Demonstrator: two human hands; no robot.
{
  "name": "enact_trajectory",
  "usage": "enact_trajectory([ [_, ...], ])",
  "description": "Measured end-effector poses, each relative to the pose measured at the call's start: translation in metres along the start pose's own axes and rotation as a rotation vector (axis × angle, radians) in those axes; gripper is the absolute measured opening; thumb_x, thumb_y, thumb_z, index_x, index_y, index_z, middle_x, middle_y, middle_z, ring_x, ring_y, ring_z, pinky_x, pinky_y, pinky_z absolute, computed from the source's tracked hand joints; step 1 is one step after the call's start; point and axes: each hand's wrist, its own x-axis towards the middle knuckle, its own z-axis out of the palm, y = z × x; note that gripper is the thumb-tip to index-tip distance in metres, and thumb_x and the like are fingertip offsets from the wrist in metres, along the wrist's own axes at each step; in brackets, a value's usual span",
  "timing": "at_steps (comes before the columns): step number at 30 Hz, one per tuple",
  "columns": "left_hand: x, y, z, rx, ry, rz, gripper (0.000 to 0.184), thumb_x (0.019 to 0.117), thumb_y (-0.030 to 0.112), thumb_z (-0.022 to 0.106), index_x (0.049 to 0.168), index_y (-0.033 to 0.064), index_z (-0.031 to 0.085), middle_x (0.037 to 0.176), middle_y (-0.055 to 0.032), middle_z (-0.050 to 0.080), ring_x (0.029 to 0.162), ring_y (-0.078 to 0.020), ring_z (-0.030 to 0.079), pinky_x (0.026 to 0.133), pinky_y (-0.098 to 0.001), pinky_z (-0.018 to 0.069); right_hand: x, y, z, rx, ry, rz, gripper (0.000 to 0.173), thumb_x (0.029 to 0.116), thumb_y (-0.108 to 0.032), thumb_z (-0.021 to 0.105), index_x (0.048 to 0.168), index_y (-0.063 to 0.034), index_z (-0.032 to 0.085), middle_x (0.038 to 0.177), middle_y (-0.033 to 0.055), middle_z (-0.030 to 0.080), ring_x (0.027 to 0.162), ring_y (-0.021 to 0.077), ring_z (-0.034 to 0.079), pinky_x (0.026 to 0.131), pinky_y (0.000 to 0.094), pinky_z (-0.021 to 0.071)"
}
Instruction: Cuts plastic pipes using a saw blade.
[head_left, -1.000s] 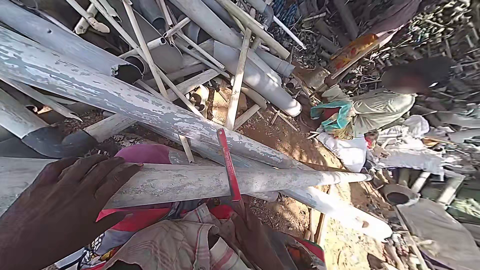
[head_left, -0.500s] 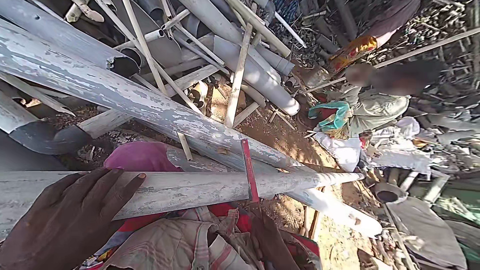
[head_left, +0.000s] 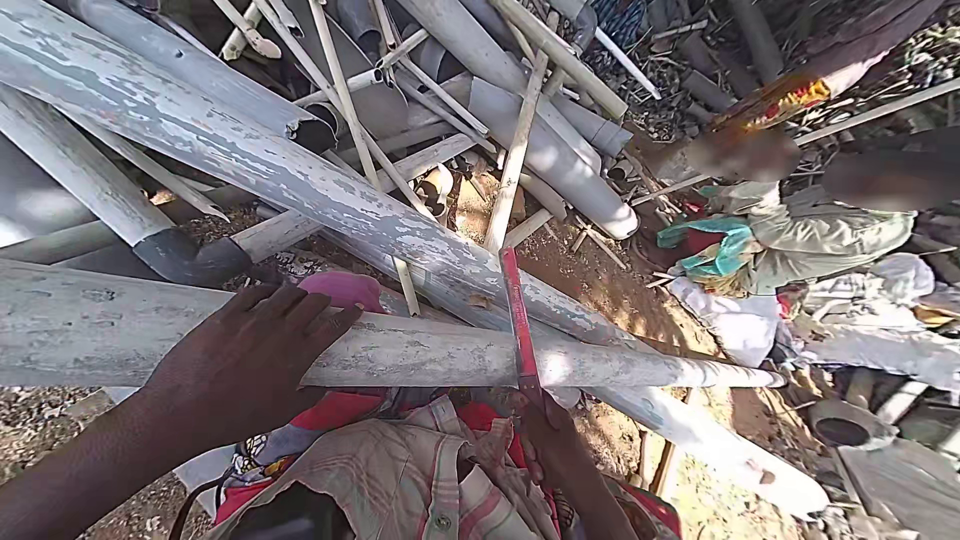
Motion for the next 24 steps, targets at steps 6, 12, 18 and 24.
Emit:
enact_trajectory([
  [6,0.039,-0.018,-0.028,-0.118,-0.574,-0.110,0.087,0.0765,0.062,0.080,0.148,0.0214,0.052,0.126,-0.0078,0.065,0.117,-0.0294,0.061,0.091,-0.0490,0.0497,-0.001,-0.006,0.027,-0.324,0.051,-0.195,0.030,0.1070,-0.031,0.049,0.116,-0.0025,0.051,0.064,-0.0003,0.046,0.048,0.0092,0.047,0.049,0.0282,0.0456],
  [12,0.049,-0.025,-0.030,-0.162,-0.637,-0.106,0.092,0.0750,0.065,0.080,0.150,0.0203,0.050,0.135,-0.0083,0.062,0.122,-0.0294,0.060,0.094,-0.0496,0.0506,0.015,0.028,-0.049,-0.041,0.387,0.155,0.030,0.1133,-0.027,0.036,0.109,0.0004,0.047,0.052,-0.0019,0.037,0.035,0.0068,0.040,0.035,0.0221,0.0402],
  [18,0.071,-0.042,-0.032,-0.301,-0.743,-0.141,0.089,0.0744,0.065,0.081,0.149,0.0270,0.052,0.130,-0.0063,0.066,0.118,-0.0275,0.063,0.098,-0.0574,0.0478,-0.010,0.011,0.026,-0.110,0.091,-0.166,0.022,0.1061,-0.023,0.046,0.113,-0.0033,0.051,0.056,-0.0061,0.043,0.042,0.0034,0.044,0.043,0.0211,0.0425],
  [24,0.078,-0.052,-0.023,-0.351,-0.776,-0.146,0.097,0.0718,0.067,0.082,0.154,0.0311,0.045,0.146,-0.0064,0.055,0.136,-0.0291,0.050,0.108,-0.0587,0.0404,0.023,0.037,-0.018,-0.409,0.383,-0.140,0.037,0.1078,-0.028,0.050,0.120,0.0064,0.053,0.074,0.0106,0.053,0.063,0.0218,0.054,0.063,0.0423,0.0484],
])
